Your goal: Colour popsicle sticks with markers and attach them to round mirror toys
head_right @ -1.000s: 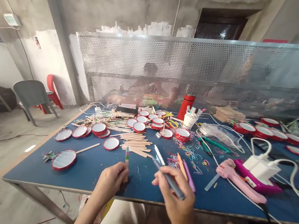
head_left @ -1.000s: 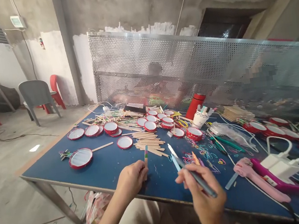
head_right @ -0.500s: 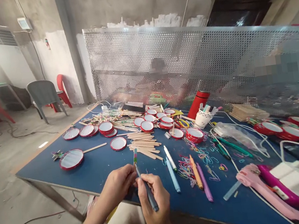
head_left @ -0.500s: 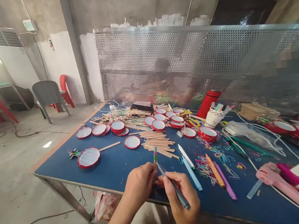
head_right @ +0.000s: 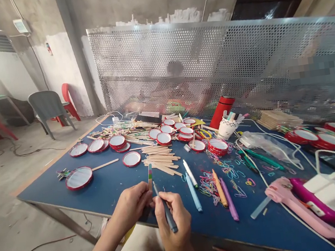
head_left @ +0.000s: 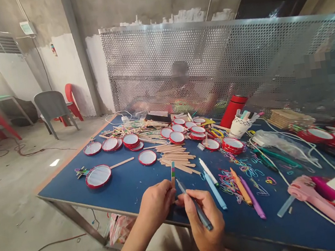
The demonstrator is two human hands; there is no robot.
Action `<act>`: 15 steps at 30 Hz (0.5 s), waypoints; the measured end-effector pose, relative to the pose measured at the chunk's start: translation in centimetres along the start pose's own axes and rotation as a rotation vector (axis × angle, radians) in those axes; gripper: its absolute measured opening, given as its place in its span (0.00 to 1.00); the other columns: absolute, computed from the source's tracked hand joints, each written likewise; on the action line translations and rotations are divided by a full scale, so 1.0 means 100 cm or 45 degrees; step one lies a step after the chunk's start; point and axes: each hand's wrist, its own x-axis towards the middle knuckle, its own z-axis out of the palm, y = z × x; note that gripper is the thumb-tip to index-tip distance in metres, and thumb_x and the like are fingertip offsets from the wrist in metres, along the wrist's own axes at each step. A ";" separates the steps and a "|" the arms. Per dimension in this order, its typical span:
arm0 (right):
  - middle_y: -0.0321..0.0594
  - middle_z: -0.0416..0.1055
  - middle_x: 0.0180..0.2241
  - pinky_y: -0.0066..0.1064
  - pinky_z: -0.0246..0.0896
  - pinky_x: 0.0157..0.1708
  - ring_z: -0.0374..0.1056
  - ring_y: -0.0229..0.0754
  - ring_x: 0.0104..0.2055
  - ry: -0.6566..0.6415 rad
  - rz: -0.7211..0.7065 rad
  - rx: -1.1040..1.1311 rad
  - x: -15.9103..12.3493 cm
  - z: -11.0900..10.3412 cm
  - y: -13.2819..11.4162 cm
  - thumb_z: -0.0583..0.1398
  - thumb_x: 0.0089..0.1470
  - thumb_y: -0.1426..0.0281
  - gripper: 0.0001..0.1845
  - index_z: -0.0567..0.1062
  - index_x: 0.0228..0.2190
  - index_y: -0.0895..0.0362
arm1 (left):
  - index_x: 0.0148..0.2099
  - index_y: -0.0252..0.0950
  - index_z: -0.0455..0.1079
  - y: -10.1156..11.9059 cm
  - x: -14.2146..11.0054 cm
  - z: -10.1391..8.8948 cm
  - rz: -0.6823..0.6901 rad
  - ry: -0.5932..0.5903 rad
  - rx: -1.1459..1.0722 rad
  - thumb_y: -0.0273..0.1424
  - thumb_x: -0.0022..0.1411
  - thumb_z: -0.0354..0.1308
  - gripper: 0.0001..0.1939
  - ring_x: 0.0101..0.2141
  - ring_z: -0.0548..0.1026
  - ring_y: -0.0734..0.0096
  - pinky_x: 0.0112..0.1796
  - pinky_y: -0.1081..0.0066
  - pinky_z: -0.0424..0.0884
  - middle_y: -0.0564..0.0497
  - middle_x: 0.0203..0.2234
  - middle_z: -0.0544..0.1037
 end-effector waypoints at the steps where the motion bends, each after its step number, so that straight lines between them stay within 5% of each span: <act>1: 0.35 0.80 0.30 0.23 0.78 0.29 0.80 0.38 0.27 0.013 0.008 0.002 -0.001 0.000 0.000 0.60 0.64 0.73 0.05 0.75 0.41 0.53 | 0.29 0.43 0.48 0.000 0.000 0.000 -0.002 0.008 0.010 0.33 0.65 0.44 0.11 0.24 0.69 0.68 0.28 0.71 0.59 0.52 0.23 0.73; 8: 0.35 0.79 0.30 0.24 0.78 0.31 0.80 0.38 0.28 -0.055 -0.035 -0.014 0.000 -0.001 -0.001 0.60 0.64 0.73 0.05 0.76 0.40 0.53 | 0.31 0.43 0.53 0.000 -0.001 -0.001 -0.005 -0.019 -0.093 0.35 0.66 0.44 0.10 0.26 0.73 0.67 0.30 0.71 0.62 0.51 0.25 0.75; 15: 0.35 0.80 0.30 0.23 0.78 0.30 0.80 0.38 0.27 0.032 0.004 0.001 -0.001 0.001 0.000 0.60 0.65 0.74 0.05 0.75 0.41 0.53 | 0.28 0.43 0.49 -0.002 0.000 -0.001 0.046 0.041 -0.027 0.33 0.65 0.45 0.12 0.23 0.66 0.69 0.28 0.71 0.57 0.54 0.22 0.70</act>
